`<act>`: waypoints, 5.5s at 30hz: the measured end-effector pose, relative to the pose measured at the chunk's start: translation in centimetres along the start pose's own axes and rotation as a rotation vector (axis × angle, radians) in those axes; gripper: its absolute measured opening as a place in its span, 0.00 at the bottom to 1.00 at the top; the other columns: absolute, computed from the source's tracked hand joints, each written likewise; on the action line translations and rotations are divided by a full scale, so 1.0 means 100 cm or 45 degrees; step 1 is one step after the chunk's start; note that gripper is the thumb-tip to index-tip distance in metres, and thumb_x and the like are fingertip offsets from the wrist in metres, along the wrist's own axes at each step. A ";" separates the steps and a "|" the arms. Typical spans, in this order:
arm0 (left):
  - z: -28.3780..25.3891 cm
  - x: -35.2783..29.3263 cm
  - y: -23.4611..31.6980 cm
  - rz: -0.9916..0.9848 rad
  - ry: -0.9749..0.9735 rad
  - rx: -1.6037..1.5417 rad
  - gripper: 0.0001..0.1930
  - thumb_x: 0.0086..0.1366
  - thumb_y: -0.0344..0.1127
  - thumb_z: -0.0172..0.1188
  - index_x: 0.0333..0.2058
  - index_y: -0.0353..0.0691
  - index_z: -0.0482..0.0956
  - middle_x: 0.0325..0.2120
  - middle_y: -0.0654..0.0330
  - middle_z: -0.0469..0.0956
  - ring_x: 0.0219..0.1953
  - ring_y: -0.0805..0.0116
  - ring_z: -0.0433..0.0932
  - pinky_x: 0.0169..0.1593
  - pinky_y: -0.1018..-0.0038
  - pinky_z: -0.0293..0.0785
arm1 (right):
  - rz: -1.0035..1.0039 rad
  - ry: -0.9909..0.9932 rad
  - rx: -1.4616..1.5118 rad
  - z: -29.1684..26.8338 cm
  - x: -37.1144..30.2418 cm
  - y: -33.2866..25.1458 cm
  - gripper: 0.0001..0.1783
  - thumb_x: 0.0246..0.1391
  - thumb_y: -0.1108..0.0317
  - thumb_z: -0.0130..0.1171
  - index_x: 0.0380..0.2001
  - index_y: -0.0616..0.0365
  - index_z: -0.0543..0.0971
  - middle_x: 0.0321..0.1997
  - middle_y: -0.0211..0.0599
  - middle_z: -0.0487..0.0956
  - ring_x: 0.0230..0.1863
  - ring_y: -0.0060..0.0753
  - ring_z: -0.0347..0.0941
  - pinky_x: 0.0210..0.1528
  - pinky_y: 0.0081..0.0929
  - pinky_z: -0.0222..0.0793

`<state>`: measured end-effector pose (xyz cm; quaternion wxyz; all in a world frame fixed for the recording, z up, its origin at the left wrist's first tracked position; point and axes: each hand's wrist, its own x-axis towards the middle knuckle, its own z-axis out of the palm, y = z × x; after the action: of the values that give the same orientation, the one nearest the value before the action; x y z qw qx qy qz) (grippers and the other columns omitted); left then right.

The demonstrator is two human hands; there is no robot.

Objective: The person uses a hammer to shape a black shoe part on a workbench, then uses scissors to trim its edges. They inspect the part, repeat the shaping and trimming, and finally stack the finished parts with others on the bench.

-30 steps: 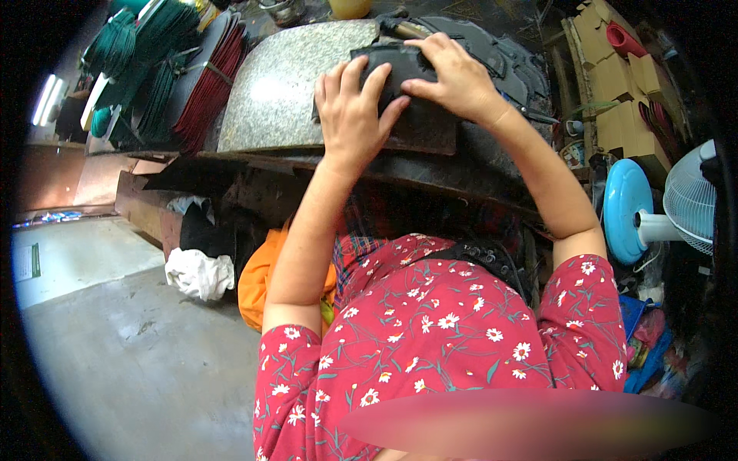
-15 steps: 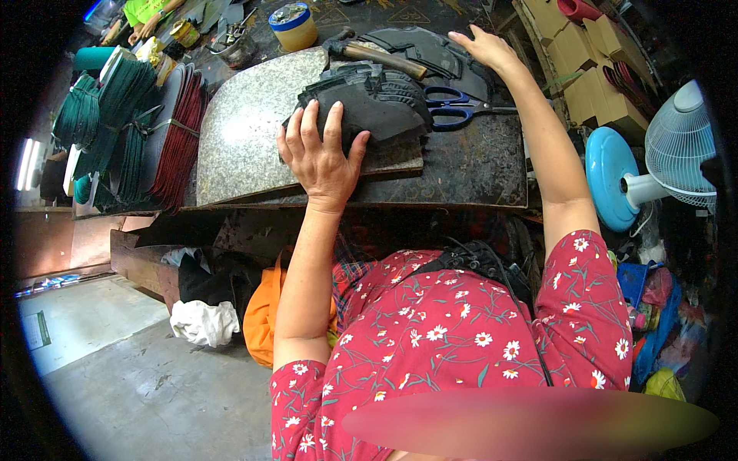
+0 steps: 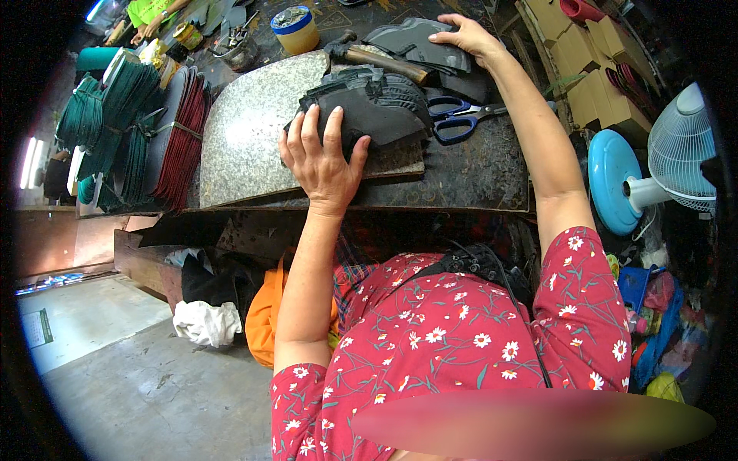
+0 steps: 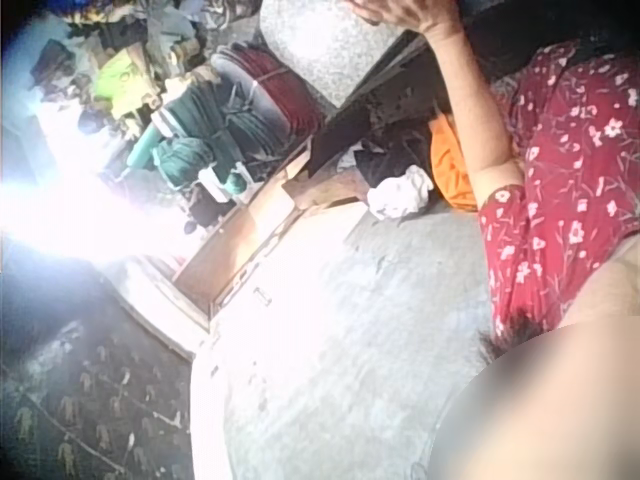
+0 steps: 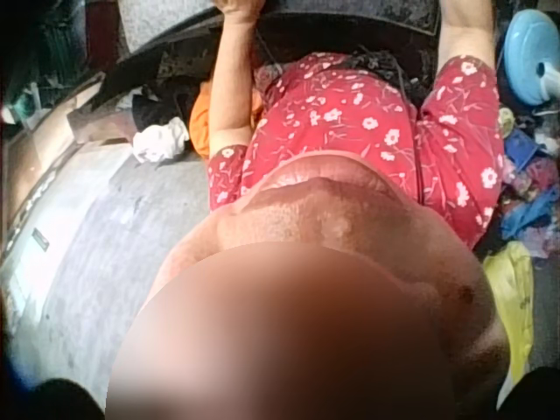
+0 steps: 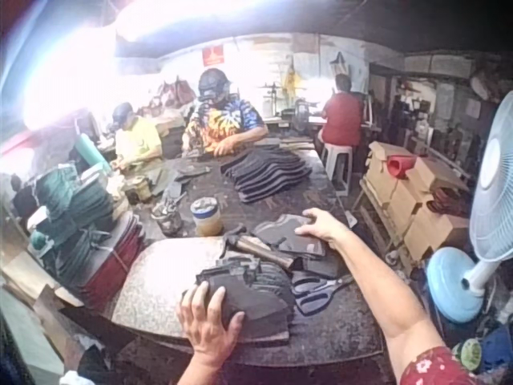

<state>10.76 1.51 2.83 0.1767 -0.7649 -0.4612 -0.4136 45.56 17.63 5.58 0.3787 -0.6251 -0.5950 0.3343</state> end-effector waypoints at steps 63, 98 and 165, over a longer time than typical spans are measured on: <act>-0.038 -0.034 -0.026 -0.995 0.793 -1.366 0.39 0.60 0.19 0.64 0.65 0.44 0.52 0.53 0.52 0.70 0.52 0.61 0.74 0.60 0.65 0.71 | -1.099 -0.001 -0.597 0.097 -0.148 -0.103 0.33 0.46 0.73 0.65 0.58 0.41 0.73 0.50 0.35 0.79 0.49 0.46 0.78 0.52 0.38 0.77; -0.011 -0.012 -0.026 0.089 0.113 0.175 0.33 0.57 0.33 0.66 0.63 0.54 0.70 0.62 0.51 0.65 0.65 0.46 0.63 0.67 0.52 0.56 | -0.564 0.133 -0.553 0.027 -0.067 -0.039 0.30 0.53 0.51 0.67 0.58 0.46 0.77 0.55 0.42 0.77 0.50 0.41 0.78 0.56 0.37 0.73; 0.003 -0.011 -0.012 0.172 -0.198 0.076 0.27 0.69 0.45 0.58 0.64 0.47 0.68 0.65 0.59 0.67 0.65 0.57 0.66 0.66 0.60 0.62 | 0.128 -0.209 -0.955 -0.086 -0.375 -0.078 0.18 0.57 0.56 0.60 0.49 0.49 0.81 0.48 0.37 0.82 0.51 0.47 0.78 0.50 0.45 0.74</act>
<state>9.62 1.70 1.59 0.1907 -0.8184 -0.4329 -0.3261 46.61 -20.39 15.38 0.0582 -0.7197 -0.6730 0.1605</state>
